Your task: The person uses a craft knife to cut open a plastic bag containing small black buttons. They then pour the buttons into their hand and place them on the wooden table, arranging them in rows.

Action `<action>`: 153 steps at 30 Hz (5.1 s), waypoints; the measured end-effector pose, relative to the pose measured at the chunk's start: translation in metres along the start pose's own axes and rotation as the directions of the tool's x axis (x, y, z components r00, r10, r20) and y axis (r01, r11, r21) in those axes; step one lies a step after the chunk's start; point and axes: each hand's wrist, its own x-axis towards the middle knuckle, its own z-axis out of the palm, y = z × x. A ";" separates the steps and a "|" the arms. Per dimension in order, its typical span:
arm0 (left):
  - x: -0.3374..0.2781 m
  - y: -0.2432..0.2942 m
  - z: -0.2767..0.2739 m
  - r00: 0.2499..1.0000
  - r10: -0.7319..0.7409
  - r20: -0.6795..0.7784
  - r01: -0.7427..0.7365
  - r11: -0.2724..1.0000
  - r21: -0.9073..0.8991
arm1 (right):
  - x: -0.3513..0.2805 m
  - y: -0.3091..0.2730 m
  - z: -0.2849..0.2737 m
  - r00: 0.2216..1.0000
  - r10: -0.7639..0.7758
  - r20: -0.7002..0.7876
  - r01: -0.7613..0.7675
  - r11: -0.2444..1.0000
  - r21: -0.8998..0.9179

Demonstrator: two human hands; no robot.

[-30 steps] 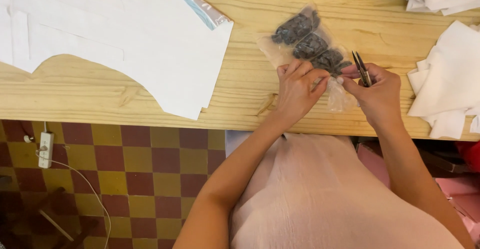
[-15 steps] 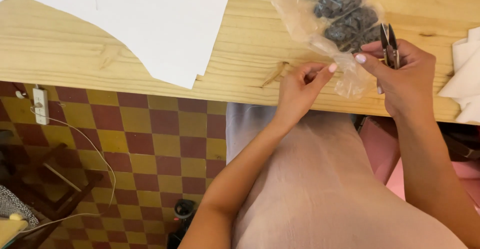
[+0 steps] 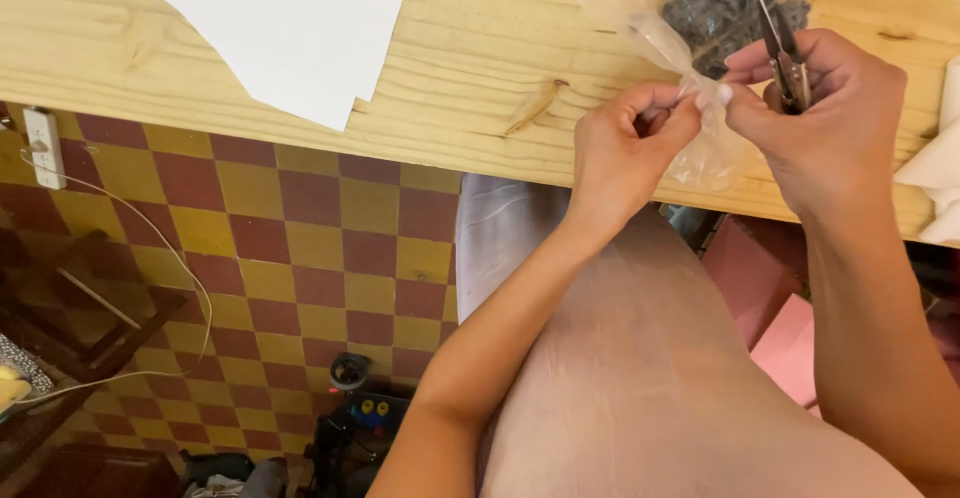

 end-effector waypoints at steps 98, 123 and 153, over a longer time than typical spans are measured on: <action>0.064 -0.034 -0.059 0.910 0.415 0.006 -0.322 0.697 0.640 | 0.060 0.031 -0.018 0.939 0.265 0.218 -0.324 0.894 0.308; 0.074 -0.055 -0.006 0.974 -0.170 -0.147 -0.005 0.635 -0.772 | 0.045 -0.020 -0.008 0.895 0.278 0.348 -0.444 0.618 0.649; 0.072 -0.072 -0.027 0.945 0.246 0.217 0.086 0.453 -0.887 | 0.035 -0.013 0.001 0.948 0.313 0.060 -0.269 0.685 0.677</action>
